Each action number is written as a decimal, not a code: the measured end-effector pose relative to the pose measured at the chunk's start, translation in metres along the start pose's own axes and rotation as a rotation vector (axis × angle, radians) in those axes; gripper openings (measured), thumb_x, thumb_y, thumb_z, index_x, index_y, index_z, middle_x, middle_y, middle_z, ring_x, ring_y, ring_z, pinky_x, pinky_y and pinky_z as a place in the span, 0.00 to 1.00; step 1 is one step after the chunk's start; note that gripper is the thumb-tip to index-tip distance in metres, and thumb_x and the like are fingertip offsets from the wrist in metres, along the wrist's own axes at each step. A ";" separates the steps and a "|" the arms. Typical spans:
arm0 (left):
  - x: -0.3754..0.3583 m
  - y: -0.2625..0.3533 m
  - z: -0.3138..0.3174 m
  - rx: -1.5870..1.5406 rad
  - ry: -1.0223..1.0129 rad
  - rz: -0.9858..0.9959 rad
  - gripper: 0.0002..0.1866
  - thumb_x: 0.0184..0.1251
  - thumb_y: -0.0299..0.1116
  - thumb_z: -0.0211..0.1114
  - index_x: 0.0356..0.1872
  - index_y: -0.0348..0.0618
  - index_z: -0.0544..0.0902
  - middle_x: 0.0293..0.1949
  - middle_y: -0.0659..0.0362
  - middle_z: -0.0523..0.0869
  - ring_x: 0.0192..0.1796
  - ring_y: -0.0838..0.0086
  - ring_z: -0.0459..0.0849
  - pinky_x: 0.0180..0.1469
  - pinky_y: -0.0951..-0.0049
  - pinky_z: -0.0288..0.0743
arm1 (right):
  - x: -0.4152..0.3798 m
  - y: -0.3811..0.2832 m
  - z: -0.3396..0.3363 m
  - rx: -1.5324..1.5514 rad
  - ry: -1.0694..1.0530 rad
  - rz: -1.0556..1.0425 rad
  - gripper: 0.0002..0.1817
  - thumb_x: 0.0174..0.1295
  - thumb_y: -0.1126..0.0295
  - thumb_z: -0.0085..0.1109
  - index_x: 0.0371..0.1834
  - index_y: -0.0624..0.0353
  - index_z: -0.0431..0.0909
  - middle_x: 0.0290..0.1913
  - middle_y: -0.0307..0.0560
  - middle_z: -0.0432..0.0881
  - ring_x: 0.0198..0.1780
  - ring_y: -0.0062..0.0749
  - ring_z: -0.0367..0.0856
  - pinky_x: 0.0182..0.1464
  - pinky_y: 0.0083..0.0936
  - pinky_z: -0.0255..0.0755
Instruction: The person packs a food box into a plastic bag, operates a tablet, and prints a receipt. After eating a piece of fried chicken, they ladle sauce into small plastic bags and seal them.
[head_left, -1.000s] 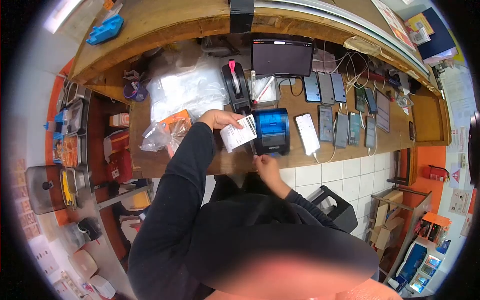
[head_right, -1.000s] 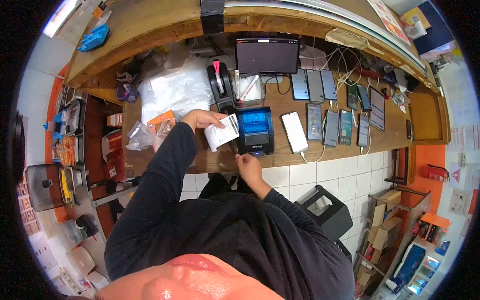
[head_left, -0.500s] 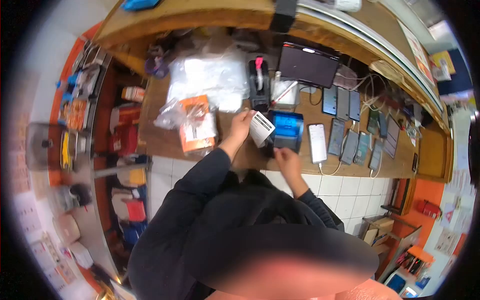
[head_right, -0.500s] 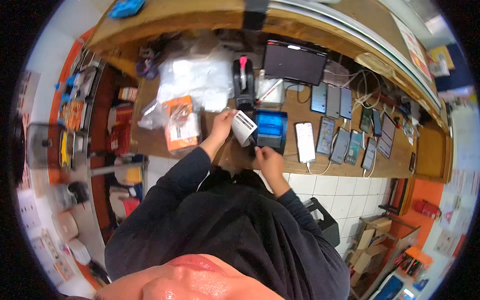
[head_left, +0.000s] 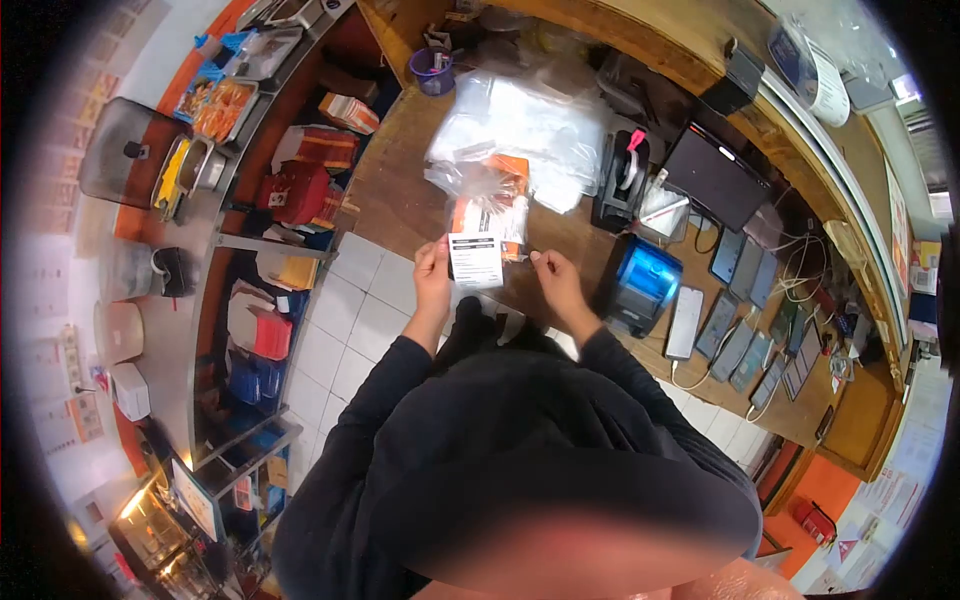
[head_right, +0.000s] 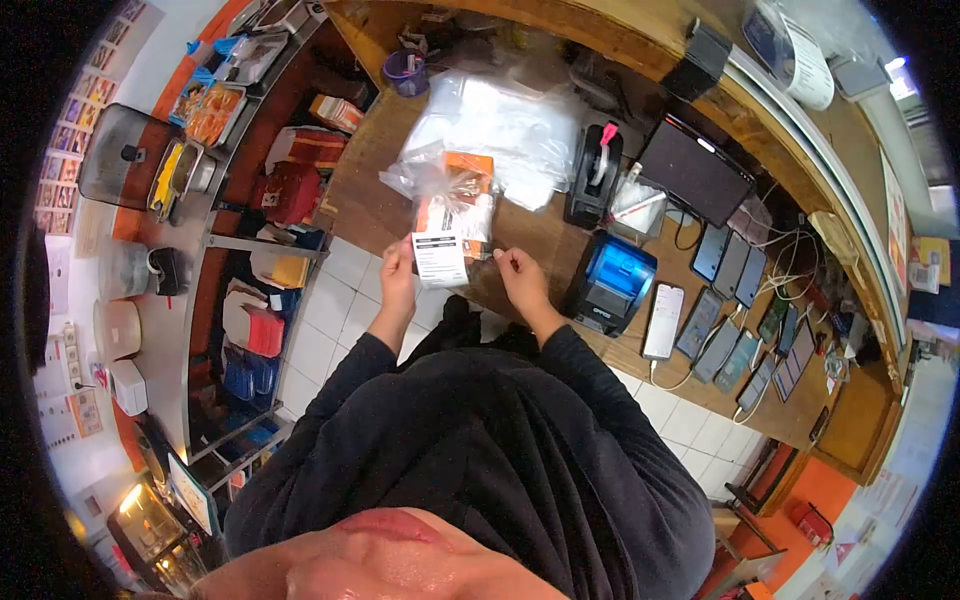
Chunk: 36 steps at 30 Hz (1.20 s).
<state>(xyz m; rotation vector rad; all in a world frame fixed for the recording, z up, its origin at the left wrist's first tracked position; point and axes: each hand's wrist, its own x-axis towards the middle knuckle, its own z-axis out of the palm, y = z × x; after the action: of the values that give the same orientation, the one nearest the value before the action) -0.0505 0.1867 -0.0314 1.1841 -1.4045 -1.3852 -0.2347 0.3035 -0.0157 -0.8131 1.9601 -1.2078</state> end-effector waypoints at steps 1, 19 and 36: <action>0.002 0.003 0.003 -0.003 0.003 0.001 0.15 0.69 0.36 0.51 0.47 0.36 0.79 0.47 0.59 0.74 0.52 0.78 0.70 0.51 0.78 0.64 | 0.000 -0.001 0.009 0.132 -0.037 -0.016 0.17 0.64 0.60 0.49 0.24 0.63 0.70 0.20 0.39 0.68 0.25 0.19 0.63 0.31 0.21 0.63; 0.017 -0.028 -0.043 0.135 -0.232 -0.079 0.20 0.65 0.38 0.55 0.53 0.37 0.68 0.43 0.55 0.73 0.44 0.74 0.73 0.48 0.73 0.68 | 0.043 -0.116 0.033 -0.617 0.206 -0.670 0.32 0.48 0.54 0.62 0.54 0.61 0.67 0.55 0.57 0.67 0.56 0.54 0.64 0.57 0.41 0.60; 0.002 -0.076 -0.171 0.135 0.029 -0.115 0.16 0.65 0.33 0.53 0.53 0.43 0.69 0.41 0.59 0.69 0.41 0.76 0.66 0.46 0.74 0.63 | -0.013 -0.239 -0.234 -0.010 0.665 -0.681 0.10 0.61 0.74 0.48 0.40 0.64 0.79 0.36 0.39 0.80 0.37 0.19 0.74 0.40 0.17 0.68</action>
<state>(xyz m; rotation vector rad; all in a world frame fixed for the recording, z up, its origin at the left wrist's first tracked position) 0.1212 0.1491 -0.0964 1.3864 -1.4474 -1.3627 -0.3797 0.3388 0.2845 -1.2618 2.2675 -2.0750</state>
